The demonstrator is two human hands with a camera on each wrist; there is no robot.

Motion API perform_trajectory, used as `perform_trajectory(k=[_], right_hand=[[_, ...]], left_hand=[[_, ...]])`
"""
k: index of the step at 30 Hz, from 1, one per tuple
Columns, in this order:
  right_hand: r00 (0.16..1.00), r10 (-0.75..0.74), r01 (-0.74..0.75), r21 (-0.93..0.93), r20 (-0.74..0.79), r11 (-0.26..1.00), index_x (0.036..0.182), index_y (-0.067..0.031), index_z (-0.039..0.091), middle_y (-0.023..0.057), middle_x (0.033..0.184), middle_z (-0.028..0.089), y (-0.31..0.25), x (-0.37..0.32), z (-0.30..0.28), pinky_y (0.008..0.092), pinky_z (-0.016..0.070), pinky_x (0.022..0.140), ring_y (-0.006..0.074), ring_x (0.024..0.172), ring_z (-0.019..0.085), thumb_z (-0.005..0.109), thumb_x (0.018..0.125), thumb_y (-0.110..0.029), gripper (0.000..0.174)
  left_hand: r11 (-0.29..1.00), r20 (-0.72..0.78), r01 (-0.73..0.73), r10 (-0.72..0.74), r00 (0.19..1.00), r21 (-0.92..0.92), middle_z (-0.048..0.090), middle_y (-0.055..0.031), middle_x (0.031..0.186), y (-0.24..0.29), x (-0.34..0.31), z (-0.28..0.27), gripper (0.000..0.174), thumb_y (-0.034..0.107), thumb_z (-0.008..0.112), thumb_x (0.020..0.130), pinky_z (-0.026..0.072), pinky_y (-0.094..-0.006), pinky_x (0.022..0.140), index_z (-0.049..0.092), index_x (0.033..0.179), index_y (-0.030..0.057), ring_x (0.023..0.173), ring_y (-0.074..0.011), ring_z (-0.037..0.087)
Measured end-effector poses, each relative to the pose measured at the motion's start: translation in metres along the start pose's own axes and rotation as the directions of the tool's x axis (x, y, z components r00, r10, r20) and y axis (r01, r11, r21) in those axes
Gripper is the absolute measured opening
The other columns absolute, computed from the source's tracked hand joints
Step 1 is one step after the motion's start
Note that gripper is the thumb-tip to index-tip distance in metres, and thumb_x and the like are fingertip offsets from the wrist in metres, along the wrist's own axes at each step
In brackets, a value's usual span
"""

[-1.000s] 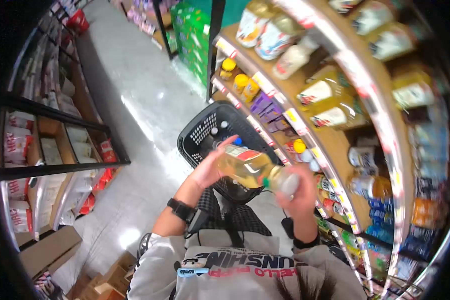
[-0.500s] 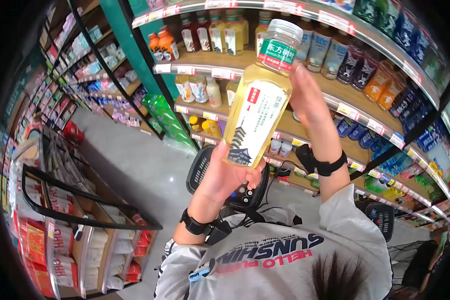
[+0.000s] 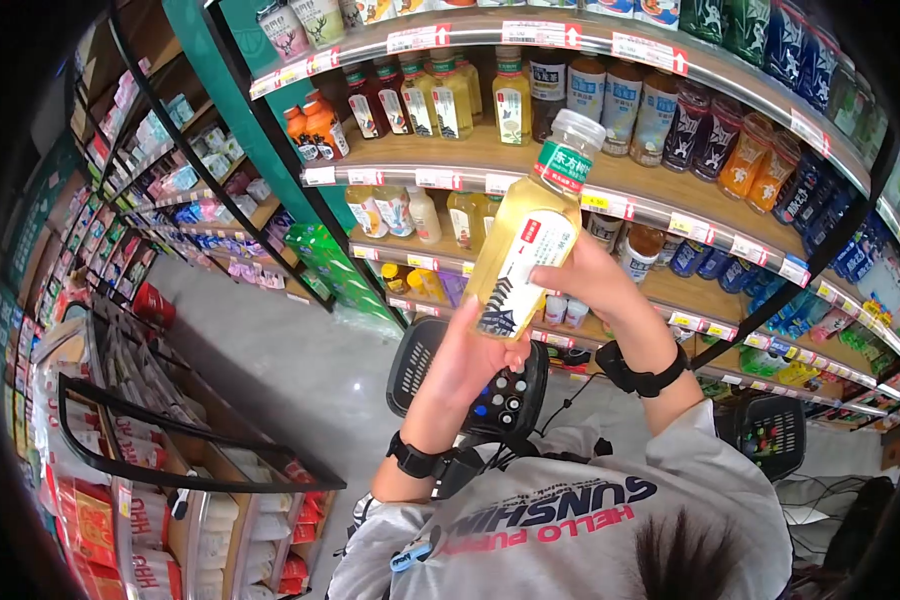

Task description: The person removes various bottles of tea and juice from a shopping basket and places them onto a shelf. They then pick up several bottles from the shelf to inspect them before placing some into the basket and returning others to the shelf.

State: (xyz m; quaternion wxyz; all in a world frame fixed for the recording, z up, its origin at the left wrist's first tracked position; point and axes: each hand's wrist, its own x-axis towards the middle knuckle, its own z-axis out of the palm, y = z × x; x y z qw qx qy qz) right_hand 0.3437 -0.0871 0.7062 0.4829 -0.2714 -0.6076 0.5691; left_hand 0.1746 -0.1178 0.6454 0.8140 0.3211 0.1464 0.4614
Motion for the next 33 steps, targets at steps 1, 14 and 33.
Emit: perform_trajectory(k=[1,14,33], right_hand=[[1.000,0.019,-0.018,-0.021,0.008,1.000,0.124,-0.0021,0.035,0.0049,0.112,0.052,0.003,0.008,0.001,0.0279,0.0429,0.083,0.0135,0.101,0.051,0.069,0.071,-0.015,0.064],[0.901,-0.402,0.269,-0.520,-0.160,0.811,0.117,-0.0012,0.039,0.0112,0.113,0.050,0.078,0.200,0.048,0.0330,0.0393,0.090,0.0199,0.106,0.047,0.079,0.058,-0.013,0.073],[0.823,-0.421,0.016,-0.726,-0.382,0.688,0.120,0.0026,0.038,0.0189,0.104,0.056,0.145,0.365,0.007,0.0325,0.0458,0.077,0.0261,0.098,0.056,0.073,0.066,-0.023,0.069]], left_hand=[[1.000,0.039,0.004,-0.004,0.999,0.000,0.056,-0.0116,0.083,0.004,0.003,-0.011,0.050,0.046,0.038,0.086,0.0443,-0.0280,0.052,0.042,0.113,0.0042,0.065,-0.0198,0.054],[0.913,0.007,-0.274,0.286,0.958,0.302,0.037,-0.0173,0.129,0.155,0.068,-0.139,0.065,0.020,0.043,0.086,0.0365,-0.0369,0.089,0.003,0.137,0.0095,0.113,-0.0297,0.042],[0.622,0.171,-0.378,0.367,0.914,0.685,0.015,-0.0149,0.141,0.230,0.232,-0.234,0.064,0.010,0.046,0.082,0.0140,-0.0317,0.103,0.013,0.136,0.0069,0.131,-0.0222,0.013]])
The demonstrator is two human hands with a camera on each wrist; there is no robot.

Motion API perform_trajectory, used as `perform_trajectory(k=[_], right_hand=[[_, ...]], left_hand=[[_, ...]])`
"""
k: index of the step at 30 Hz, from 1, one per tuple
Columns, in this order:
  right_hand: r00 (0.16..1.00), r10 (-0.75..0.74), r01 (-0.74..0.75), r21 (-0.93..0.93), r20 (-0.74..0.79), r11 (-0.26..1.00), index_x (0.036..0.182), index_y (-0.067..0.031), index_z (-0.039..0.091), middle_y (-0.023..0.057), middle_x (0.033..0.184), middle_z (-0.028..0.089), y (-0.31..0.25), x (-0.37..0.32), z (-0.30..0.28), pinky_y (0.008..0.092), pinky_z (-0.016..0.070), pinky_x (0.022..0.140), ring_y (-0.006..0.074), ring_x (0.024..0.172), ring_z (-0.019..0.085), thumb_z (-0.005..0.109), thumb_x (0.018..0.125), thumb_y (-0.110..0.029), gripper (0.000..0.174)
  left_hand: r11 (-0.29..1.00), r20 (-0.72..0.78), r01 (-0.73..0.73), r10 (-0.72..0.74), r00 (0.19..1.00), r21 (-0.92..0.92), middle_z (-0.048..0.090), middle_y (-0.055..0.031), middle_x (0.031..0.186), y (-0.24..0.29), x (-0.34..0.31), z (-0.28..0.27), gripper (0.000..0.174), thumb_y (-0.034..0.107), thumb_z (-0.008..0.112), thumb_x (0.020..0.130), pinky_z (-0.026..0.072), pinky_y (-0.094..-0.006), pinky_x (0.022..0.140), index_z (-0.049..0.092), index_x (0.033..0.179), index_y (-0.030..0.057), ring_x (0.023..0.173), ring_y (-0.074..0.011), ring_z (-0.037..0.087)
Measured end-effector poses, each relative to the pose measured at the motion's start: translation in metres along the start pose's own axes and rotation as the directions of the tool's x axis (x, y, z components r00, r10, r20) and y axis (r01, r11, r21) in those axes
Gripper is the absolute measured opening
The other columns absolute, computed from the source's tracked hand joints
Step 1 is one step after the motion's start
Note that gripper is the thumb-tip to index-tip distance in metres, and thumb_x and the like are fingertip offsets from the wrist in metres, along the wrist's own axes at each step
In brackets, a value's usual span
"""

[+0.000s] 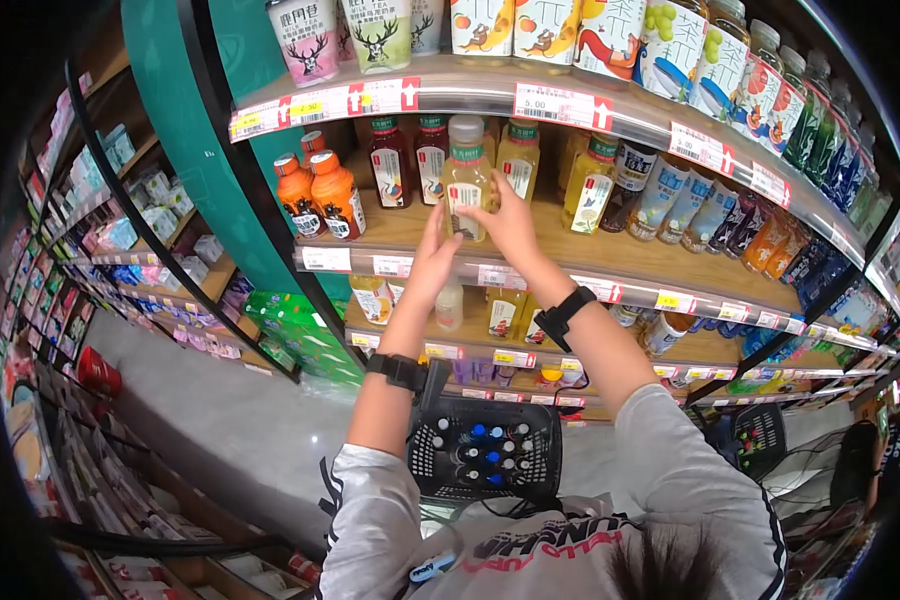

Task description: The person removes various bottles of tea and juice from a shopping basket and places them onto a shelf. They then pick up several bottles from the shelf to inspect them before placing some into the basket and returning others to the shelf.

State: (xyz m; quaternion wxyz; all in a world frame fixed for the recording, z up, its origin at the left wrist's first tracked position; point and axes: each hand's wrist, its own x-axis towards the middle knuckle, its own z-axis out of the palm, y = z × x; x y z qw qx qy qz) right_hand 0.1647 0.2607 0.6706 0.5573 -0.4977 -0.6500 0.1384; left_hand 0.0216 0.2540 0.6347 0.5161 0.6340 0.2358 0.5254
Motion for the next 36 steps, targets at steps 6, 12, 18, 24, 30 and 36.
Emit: perform_trajectory(k=[6,12,18,24,30,36], right_hand=[[0.993,-0.074,0.043,-0.296,-0.092,0.954,0.118,0.0050,0.039,0.0266,0.093,0.057,-0.001,-0.004,0.002,0.0370,0.0462,0.070,0.0358,0.086,0.057,0.066,0.071,-0.038,0.069],[0.999,0.022,-0.014,-0.243,0.030,0.970,0.124,0.0078,0.031,0.0281,0.106,0.051,0.008,-0.008,-0.001,0.0378,0.0418,0.083,0.0354,0.100,0.051,0.064,0.072,-0.039,0.077],[0.991,-0.130,0.127,-0.126,-0.013,0.984,0.124,0.0052,0.033,0.0241,0.123,0.040,-0.003,-0.054,-0.022,0.0356,0.0333,0.094,0.0351,0.114,0.040,0.060,0.078,-0.030,0.064],[0.859,0.013,-0.060,0.077,0.511,0.995,0.112,-0.0015,0.049,0.0195,0.111,0.050,0.045,-0.218,-0.069,0.0372,0.0405,0.085,0.0337,0.102,0.049,0.057,0.079,-0.027,0.042],[-0.071,0.399,0.037,-0.398,0.914,0.917,0.113,0.0009,0.048,0.0228,0.104,0.055,0.205,-0.389,-0.119,0.0385,0.0409,0.084,0.0348,0.098,0.052,0.058,0.077,-0.032,0.050],[0.007,0.488,-0.129,-0.484,0.873,0.866,0.110,0.0002,0.050,0.0227,0.104,0.055,0.231,-0.461,-0.104,0.0388,0.0415,0.082,0.0348,0.096,0.053,0.057,0.078,-0.030,0.045]], left_hand=[[0.948,-0.100,-0.073,0.109,0.989,0.311,0.029,-0.0198,0.134,-0.020,0.006,0.006,0.066,0.014,0.052,0.076,0.0263,-0.0302,0.098,0.021,0.133,0.0007,0.123,-0.0254,0.031],[0.953,-0.140,0.011,0.033,0.990,0.302,0.030,-0.0201,0.134,-0.020,-0.003,0.011,0.068,0.016,0.054,0.075,0.0230,-0.0297,0.100,0.020,0.133,-0.0001,0.125,-0.0258,0.028],[0.788,-0.268,0.038,0.164,0.949,0.614,0.027,-0.0174,0.135,-0.012,-0.046,0.029,0.066,0.014,0.054,0.075,0.0160,-0.0355,0.103,0.023,0.132,0.0011,0.126,-0.0264,0.023],[0.844,-0.664,0.531,-0.437,0.606,-0.071,0.053,-0.0078,0.109,-0.114,-0.255,0.003,0.034,0.018,0.048,0.080,0.0294,-0.0275,0.093,0.051,0.110,0.0012,0.108,-0.0178,0.044],[0.315,-0.461,0.933,-0.863,0.205,-0.175,0.057,-0.0081,0.101,-0.151,-0.442,0.036,0.044,0.030,0.050,0.077,0.0384,-0.0356,0.078,0.048,0.114,0.0058,0.091,-0.0205,0.055],[0.193,-0.474,0.878,-0.879,-0.044,-0.439,0.061,-0.0067,0.086,-0.257,-0.532,0.059,0.036,0.022,0.051,0.074,0.0409,-0.0271,0.054,0.053,0.105,0.0038,0.071,-0.0173,0.058]])
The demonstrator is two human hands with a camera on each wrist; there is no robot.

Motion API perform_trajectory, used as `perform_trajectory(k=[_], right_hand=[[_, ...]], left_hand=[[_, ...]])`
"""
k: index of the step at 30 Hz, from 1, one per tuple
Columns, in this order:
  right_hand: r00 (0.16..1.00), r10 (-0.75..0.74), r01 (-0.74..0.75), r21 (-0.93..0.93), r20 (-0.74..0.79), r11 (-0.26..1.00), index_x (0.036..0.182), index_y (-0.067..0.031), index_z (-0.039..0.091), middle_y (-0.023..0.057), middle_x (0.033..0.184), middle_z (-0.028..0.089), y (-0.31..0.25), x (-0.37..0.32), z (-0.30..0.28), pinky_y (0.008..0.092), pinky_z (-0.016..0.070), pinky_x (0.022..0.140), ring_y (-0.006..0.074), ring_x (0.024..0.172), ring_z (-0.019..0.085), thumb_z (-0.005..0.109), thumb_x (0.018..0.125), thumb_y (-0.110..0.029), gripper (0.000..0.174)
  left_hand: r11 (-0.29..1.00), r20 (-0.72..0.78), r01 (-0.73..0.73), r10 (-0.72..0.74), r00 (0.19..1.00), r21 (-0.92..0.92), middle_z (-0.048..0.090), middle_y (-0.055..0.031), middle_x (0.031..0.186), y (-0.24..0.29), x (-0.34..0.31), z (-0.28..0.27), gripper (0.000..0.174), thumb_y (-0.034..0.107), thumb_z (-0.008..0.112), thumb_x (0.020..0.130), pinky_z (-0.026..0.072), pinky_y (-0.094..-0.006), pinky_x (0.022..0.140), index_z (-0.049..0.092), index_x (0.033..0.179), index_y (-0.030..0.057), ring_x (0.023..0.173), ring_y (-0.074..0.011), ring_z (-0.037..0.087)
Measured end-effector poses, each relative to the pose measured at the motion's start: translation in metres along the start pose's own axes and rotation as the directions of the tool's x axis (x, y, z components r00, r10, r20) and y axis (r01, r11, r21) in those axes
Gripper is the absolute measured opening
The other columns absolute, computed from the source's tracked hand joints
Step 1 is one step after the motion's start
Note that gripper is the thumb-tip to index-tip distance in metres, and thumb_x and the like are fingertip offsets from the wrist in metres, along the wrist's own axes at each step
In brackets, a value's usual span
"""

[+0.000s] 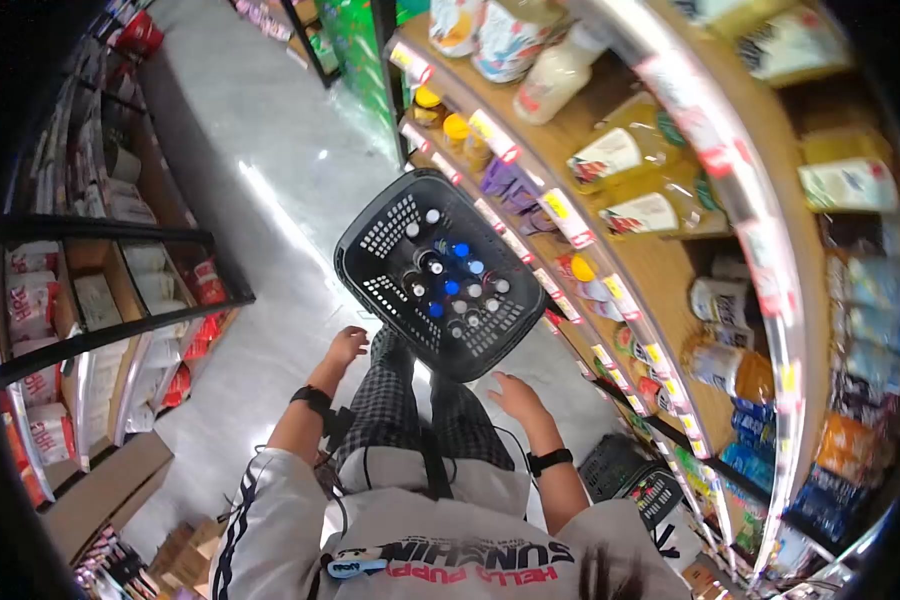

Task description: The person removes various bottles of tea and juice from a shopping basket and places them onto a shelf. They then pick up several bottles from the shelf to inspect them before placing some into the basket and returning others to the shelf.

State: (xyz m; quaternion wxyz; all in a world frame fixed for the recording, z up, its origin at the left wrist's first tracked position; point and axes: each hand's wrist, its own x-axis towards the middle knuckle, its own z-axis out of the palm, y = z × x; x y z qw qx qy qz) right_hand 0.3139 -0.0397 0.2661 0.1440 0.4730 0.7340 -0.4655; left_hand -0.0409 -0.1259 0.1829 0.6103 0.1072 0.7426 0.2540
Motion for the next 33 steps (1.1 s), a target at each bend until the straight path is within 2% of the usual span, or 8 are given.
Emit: perform_trajectory(k=[5,11,16,19,22,25,28,33], right_hand=[[1.000,0.004,-0.007,0.148,0.018,0.989,0.109,-0.0018,0.051,0.0180,0.096,0.059,0.012,0.084,0.048,0.0341,0.0451,0.075,0.0281,0.088,0.058,0.059,0.078,-0.025,0.040],[0.998,0.056,-0.047,0.471,-0.005,0.881,0.104,-0.0022,0.054,0.0050,0.088,0.059,0.014,0.262,0.080,0.0249,0.0445,0.070,0.0130,0.080,0.056,0.055,0.081,-0.015,0.027],[0.906,0.380,-0.345,0.847,0.187,0.404,0.116,-0.0153,0.047,0.0051,0.097,0.057,0.004,0.414,0.099,0.0308,0.0428,0.073,0.0144,0.083,0.056,0.053,0.079,-0.023,0.039],[0.876,0.481,-0.309,0.724,-0.036,0.617,0.120,-0.0155,0.044,0.0060,0.101,0.056,0.017,0.494,0.134,0.0324,0.0432,0.074,0.0190,0.084,0.056,0.055,0.077,-0.019,0.044],[0.923,0.201,0.048,0.617,-0.328,0.786,0.120,-0.0121,0.044,0.0081,0.099,0.057,0.009,0.548,0.149,0.0329,0.0439,0.074,0.0232,0.084,0.057,0.056,0.076,-0.013,0.046],[0.884,0.464,-0.380,0.479,-0.064,0.791,0.117,-0.0118,0.047,0.0133,0.094,0.060,-0.027,0.556,0.114,0.0343,0.0437,0.075,0.0245,0.090,0.057,0.058,0.073,-0.015,0.045],[0.867,0.396,-0.274,0.373,-0.303,0.886,0.106,-0.0116,0.054,0.0113,0.087,0.062,0.008,0.571,0.146,0.0345,0.0453,0.072,0.0252,0.082,0.059,0.060,0.070,-0.012,0.036],[0.927,0.305,-0.173,0.472,-0.220,0.865,0.090,-0.0086,0.060,0.0095,0.084,0.062,0.000,0.499,0.127,0.0336,0.0457,0.070,0.0231,0.078,0.060,0.068,0.064,-0.018,0.029]], left_hand=[[0.981,0.101,-0.079,0.098,0.990,-0.174,0.060,-0.0061,0.075,-0.095,0.128,0.083,0.021,0.017,0.050,0.078,0.0455,-0.0281,0.051,0.057,0.091,0.0015,0.059,-0.0161,0.056],[0.906,0.267,0.217,-0.121,0.956,-0.364,0.059,-0.0032,0.078,-0.021,0.198,0.121,0.021,0.024,0.049,0.083,0.0425,-0.0282,0.054,0.054,0.094,0.0069,0.069,-0.0144,0.057],[0.766,0.116,0.180,-0.138,0.984,-0.617,0.059,-0.0038,0.089,0.008,0.283,0.087,0.024,0.027,0.045,0.086,0.0431,-0.0311,0.067,0.050,0.102,0.0088,0.080,-0.0170,0.058],[0.685,0.145,0.169,-0.094,0.985,-0.709,0.053,-0.0039,0.107,0.016,0.326,0.066,0.033,0.026,0.042,0.088,0.0394,-0.0345,0.080,0.044,0.117,0.0124,0.095,-0.0189,0.052],[0.598,0.192,0.223,-0.117,0.974,-0.770,0.046,-0.0027,0.119,0.037,0.347,0.055,0.043,0.029,0.041,0.089,0.0368,-0.0348,0.086,0.037,0.128,0.0127,0.107,-0.0183,0.044],[0.647,0.172,0.131,0.000,0.985,-0.751,0.047,-0.0038,0.116,0.031,0.388,0.065,0.041,0.034,0.042,0.088,0.0386,-0.0363,0.084,0.041,0.122,0.0108,0.103,-0.0186,0.047],[0.688,0.251,0.190,-0.013,0.968,-0.701,0.049,-0.0051,0.112,0.026,0.405,0.064,0.038,0.038,0.042,0.088,0.0399,-0.0383,0.083,0.046,0.114,0.0105,0.099,-0.0183,0.049],[0.617,0.414,0.388,-0.109,0.904,-0.685,0.048,-0.0076,0.109,0.039,0.369,0.038,0.041,0.042,0.042,0.086,0.0431,-0.0411,0.077,0.044,0.113,0.0110,0.096,-0.0218,0.050]])
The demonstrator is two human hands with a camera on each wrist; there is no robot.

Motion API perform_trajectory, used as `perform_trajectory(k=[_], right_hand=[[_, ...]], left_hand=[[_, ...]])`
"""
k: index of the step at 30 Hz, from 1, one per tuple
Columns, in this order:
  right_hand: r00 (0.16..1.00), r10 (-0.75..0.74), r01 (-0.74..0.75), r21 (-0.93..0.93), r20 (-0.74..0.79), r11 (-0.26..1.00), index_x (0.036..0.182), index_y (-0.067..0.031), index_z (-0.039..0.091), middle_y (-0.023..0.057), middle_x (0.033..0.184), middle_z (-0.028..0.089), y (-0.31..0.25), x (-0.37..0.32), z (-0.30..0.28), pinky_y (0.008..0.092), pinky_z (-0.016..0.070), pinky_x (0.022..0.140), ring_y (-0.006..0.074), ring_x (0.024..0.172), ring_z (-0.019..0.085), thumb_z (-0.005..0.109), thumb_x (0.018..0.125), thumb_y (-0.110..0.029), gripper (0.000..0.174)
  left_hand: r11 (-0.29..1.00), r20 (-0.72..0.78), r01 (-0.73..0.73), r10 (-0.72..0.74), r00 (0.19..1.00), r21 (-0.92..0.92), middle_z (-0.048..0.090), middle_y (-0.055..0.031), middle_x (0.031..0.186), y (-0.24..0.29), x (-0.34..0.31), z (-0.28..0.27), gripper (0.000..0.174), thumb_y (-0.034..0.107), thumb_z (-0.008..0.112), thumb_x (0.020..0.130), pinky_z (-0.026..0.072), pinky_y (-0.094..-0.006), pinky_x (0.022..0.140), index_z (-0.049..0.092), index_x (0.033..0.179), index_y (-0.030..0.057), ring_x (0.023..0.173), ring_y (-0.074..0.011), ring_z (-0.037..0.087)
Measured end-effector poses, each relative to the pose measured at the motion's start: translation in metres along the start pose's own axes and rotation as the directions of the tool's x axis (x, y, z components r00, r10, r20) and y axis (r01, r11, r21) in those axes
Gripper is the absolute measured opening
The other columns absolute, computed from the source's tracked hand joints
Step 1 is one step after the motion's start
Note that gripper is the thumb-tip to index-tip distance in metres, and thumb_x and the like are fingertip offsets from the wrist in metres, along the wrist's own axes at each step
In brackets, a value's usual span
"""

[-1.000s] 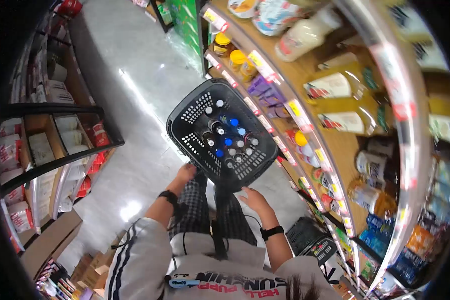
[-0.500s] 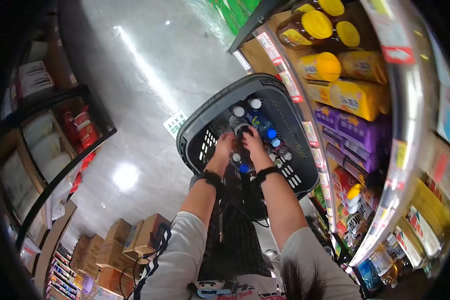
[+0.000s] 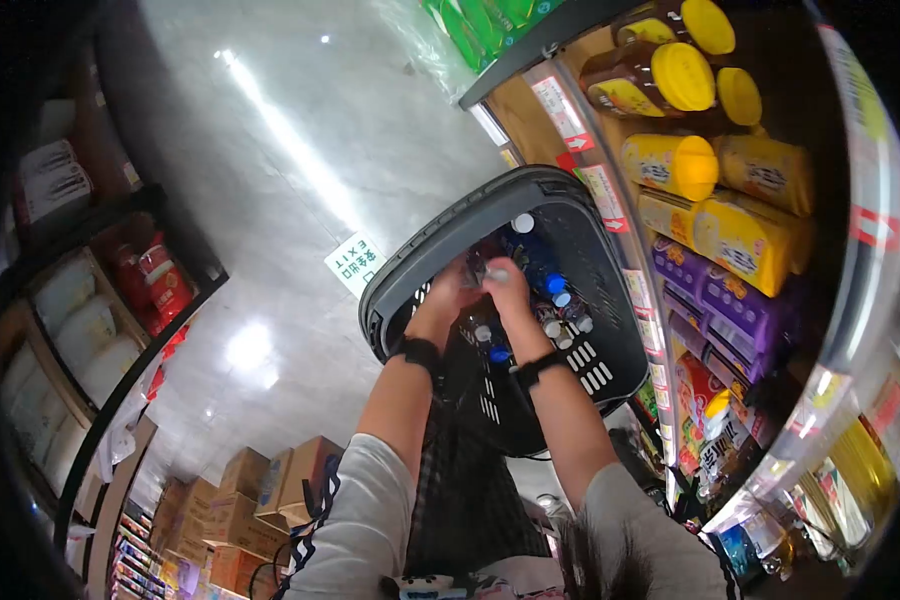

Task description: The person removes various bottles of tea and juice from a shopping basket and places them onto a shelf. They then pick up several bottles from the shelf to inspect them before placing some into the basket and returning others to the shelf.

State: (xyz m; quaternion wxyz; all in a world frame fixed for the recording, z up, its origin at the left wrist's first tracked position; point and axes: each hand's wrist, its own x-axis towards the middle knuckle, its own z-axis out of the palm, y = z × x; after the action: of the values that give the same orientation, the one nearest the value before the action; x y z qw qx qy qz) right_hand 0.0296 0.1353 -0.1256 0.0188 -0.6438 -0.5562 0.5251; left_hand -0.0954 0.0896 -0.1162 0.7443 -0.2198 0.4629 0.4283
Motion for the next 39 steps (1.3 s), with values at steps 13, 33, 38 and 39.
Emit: perform_trajectory(k=[13,33,38,39], right_hand=[[0.801,-0.591,0.589,-0.052,-0.100,0.807,0.107,-0.0021,0.049,0.0128,0.107,0.053,-0.246,-0.400,-0.266,0.0322,0.0411,0.083,0.0228,0.096,0.053,0.065,0.068,-0.003,0.042],[0.594,-0.716,0.652,0.740,-0.365,0.164,0.127,-0.0059,0.033,0.0085,0.117,0.048,-0.306,-0.690,-0.407,0.0298,0.0469,0.078,0.0172,0.099,0.053,0.033,0.092,-0.037,0.047],[0.558,-0.780,0.654,0.729,-0.285,0.202,0.131,-0.0076,0.025,0.0117,0.124,0.041,-0.291,-0.710,-0.404,0.0359,0.0441,0.085,0.0204,0.110,0.046,0.042,0.086,-0.046,0.061],[0.538,-0.761,0.692,0.706,-0.363,0.152,0.129,-0.0053,0.025,0.0119,0.123,0.041,-0.291,-0.701,-0.401,0.0340,0.0408,0.089,0.0204,0.114,0.042,0.058,0.081,-0.027,0.062]], left_hand=[[0.972,0.499,-0.178,0.079,0.863,0.155,0.048,-0.0097,0.119,0.020,-0.353,0.139,0.068,0.061,0.036,0.081,0.0509,-0.0362,0.074,0.032,0.129,0.0128,0.101,-0.0230,0.054],[-0.960,0.647,-0.207,0.038,-0.762,-0.188,0.049,-0.0115,0.107,-0.147,-0.728,0.306,0.049,0.001,0.071,0.055,0.0510,-0.0406,0.066,0.052,0.099,0.0149,0.087,-0.0389,0.054],[-0.962,0.620,-0.071,-0.114,-0.776,-0.264,0.047,-0.0075,0.104,-0.139,-0.726,0.317,0.040,0.007,0.070,0.059,0.0526,-0.0382,0.064,0.052,0.093,0.0192,0.086,-0.0372,0.055],[-0.957,0.612,-0.046,-0.145,-0.778,-0.285,0.048,-0.0051,0.104,-0.135,-0.720,0.318,0.041,0.010,0.071,0.058,0.0527,-0.0368,0.064,0.053,0.093,0.0237,0.085,-0.0357,0.055]])
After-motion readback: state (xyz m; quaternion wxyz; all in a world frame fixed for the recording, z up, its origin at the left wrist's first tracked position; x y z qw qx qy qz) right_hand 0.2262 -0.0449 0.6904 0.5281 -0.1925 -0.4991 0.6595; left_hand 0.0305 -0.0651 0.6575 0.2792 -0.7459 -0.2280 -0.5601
